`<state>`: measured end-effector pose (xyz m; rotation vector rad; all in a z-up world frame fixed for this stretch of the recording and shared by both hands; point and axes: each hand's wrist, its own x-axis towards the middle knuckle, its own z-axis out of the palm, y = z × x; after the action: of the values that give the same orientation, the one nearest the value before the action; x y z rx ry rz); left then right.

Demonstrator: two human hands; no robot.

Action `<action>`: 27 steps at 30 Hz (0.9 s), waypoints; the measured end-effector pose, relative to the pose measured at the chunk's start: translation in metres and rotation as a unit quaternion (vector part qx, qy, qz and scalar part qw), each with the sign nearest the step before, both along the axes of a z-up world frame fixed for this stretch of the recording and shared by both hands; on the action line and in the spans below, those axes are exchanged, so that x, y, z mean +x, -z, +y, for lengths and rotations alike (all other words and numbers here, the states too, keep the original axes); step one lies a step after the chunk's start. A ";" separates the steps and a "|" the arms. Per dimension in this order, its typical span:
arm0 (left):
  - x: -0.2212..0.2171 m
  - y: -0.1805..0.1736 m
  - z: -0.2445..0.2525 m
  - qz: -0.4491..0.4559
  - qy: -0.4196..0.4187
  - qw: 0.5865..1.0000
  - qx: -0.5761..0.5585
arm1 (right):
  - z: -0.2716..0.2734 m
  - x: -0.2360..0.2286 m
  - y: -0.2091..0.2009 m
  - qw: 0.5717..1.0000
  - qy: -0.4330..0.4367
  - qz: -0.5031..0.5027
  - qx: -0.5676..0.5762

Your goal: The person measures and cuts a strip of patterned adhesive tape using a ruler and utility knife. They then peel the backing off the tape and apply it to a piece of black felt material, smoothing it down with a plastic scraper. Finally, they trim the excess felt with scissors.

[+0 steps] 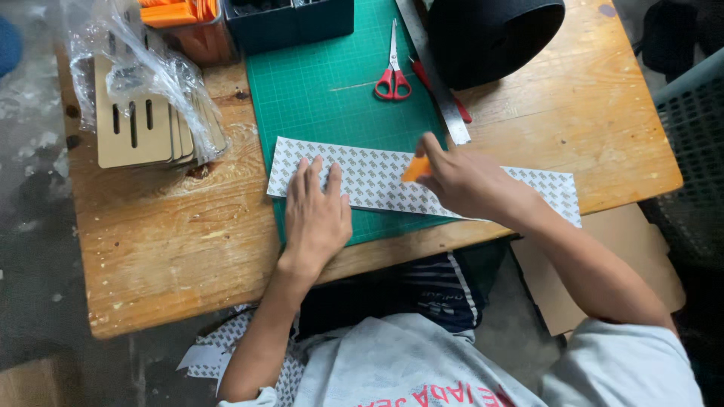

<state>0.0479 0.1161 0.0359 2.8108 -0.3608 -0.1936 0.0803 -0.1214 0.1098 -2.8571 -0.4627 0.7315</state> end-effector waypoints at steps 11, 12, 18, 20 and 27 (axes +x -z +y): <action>0.006 -0.006 -0.031 -0.066 0.221 0.972 -0.033 | 0.055 0.098 0.107 0.917 -0.145 -0.366 0.069; 0.007 0.001 -0.033 -0.068 0.231 0.969 -0.044 | 0.051 0.085 0.094 0.884 -0.162 -0.430 0.079; 0.020 0.047 -0.034 -0.265 0.304 0.914 -0.037 | 0.000 -0.003 0.048 0.943 -0.177 -0.253 0.124; 0.024 0.045 -0.031 -0.334 0.323 0.885 -0.046 | -0.013 -0.022 0.041 0.947 -0.177 -0.234 0.130; 0.016 -0.028 -0.027 -0.515 0.295 0.788 -0.162 | -0.035 -0.030 0.029 0.914 -0.190 -0.282 0.222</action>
<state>0.0641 0.0887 0.0637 2.0909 -1.3360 1.1993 0.0498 -0.1560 0.0811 -2.5077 -1.1193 -0.1825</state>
